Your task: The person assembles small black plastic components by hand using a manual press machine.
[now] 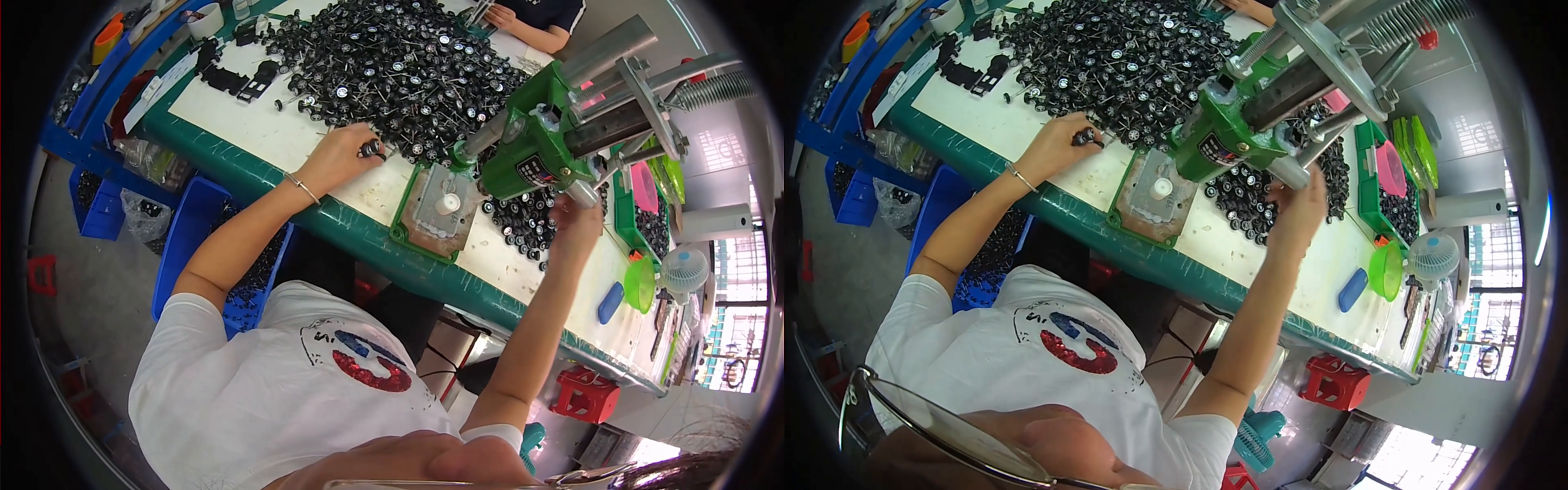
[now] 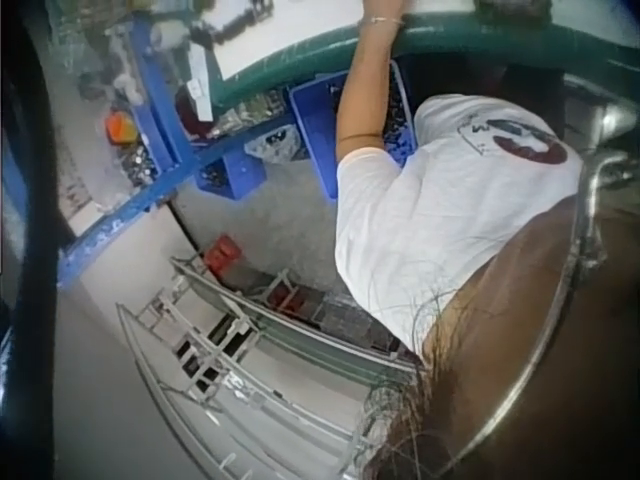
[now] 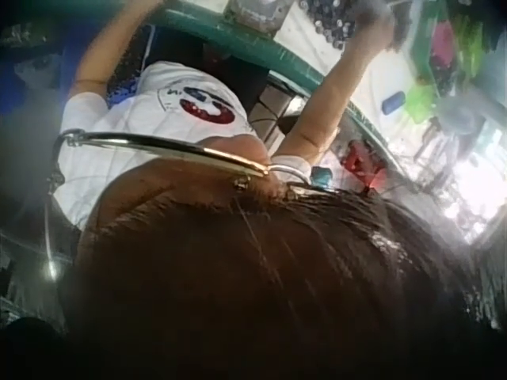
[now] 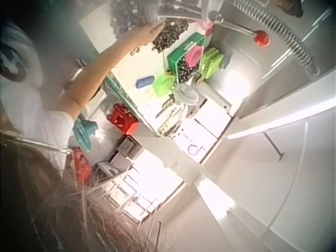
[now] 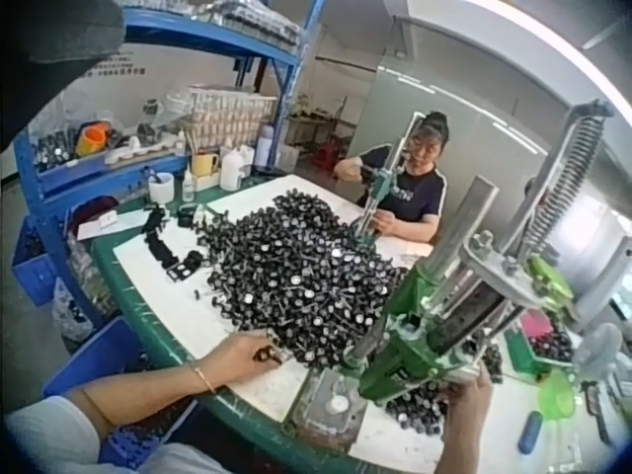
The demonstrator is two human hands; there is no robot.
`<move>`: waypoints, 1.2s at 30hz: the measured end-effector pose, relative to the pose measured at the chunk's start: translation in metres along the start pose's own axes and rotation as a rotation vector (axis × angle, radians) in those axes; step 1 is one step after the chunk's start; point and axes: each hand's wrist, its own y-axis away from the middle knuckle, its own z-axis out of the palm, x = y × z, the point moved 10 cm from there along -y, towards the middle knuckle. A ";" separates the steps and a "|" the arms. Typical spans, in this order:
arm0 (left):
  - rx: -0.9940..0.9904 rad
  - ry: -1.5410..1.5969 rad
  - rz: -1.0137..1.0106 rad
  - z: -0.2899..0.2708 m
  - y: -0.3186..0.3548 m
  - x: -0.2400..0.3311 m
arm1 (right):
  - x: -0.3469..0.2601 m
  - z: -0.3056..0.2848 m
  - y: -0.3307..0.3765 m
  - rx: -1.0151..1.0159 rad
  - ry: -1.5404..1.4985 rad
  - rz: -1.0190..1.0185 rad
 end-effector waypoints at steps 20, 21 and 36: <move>-0.349 1.248 -0.386 0.058 0.009 0.043 | 0.035 0.054 0.085 -0.305 1.128 -0.713; -0.344 1.200 -0.398 0.060 0.010 0.044 | 0.038 0.053 0.084 -0.306 1.079 -0.680; -0.206 0.819 -0.335 0.058 0.007 0.057 | 0.028 0.115 0.092 -0.418 0.437 -0.139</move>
